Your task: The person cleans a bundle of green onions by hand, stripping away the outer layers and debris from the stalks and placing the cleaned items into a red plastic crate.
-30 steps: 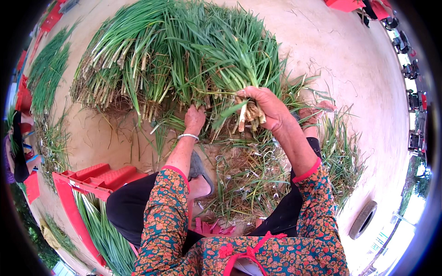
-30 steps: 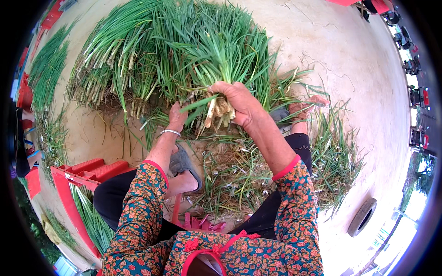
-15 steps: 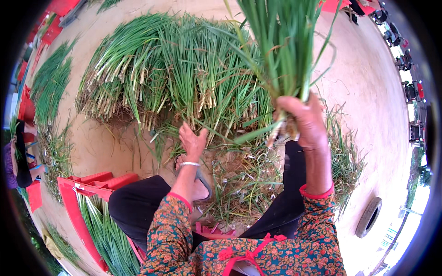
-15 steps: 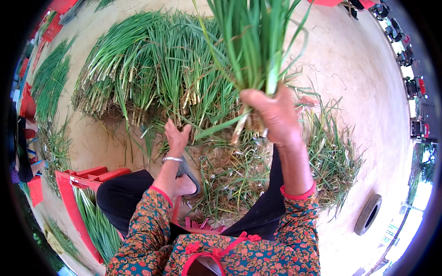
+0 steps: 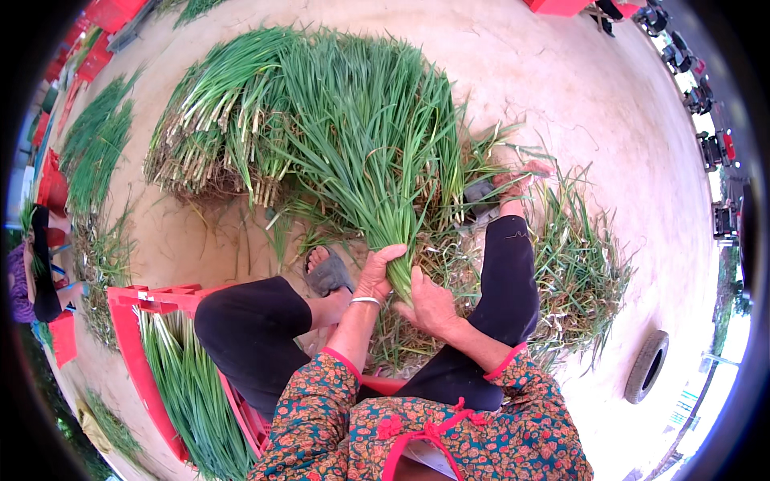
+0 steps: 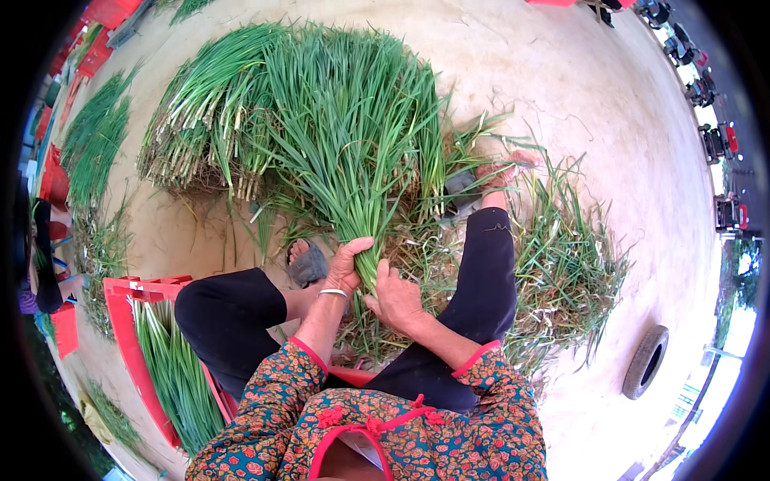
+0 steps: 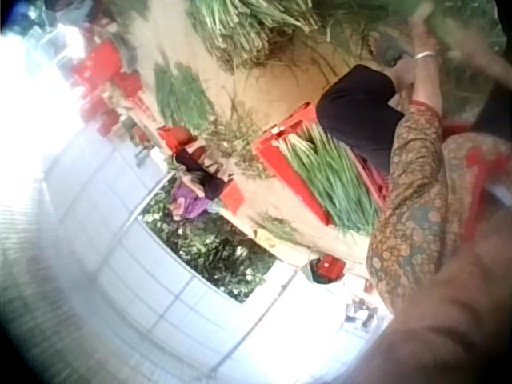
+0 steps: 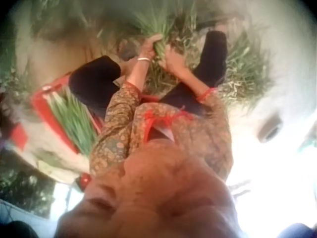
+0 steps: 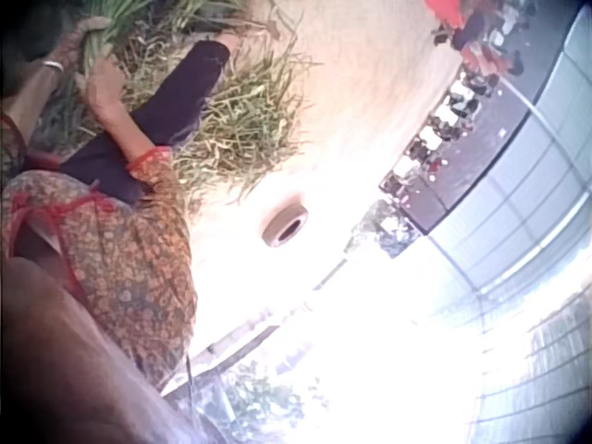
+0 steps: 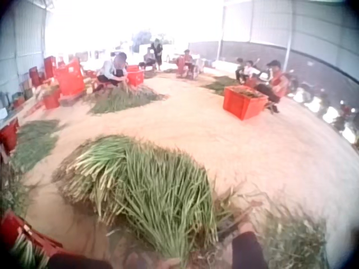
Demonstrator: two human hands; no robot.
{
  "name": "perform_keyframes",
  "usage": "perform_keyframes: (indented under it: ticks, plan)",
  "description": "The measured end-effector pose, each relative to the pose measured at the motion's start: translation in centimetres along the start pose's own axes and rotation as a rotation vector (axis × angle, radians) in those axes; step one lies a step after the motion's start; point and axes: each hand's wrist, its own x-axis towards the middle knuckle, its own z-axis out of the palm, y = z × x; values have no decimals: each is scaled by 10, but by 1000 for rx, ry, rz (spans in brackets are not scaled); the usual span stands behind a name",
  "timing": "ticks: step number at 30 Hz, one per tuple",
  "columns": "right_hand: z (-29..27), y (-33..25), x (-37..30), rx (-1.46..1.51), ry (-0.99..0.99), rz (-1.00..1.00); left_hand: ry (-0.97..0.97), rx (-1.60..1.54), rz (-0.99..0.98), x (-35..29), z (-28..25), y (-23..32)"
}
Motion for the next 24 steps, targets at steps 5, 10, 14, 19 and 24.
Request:
perform_keyframes:
  ticks: [5, 10, 14, 19, 24]
  plan:
    - [-52, 42, 9, 725, 9, -15, -53, 157, 17, -28, 24, 16]
    - [-83, 20, 35, 1397, -63, -140, -276, 638, 297, -53, 59, 29]
    - [-93, 8, 31, 1475, 169, -306, -300, 869, 201, -60, 65, 40]
    - [-25, 40, 28, 1243, 192, -336, -402, 1084, 131, -25, 13, 37]
    - [-16, 52, 23, 932, -10, -367, -320, 1354, 418, -31, 33, 34]
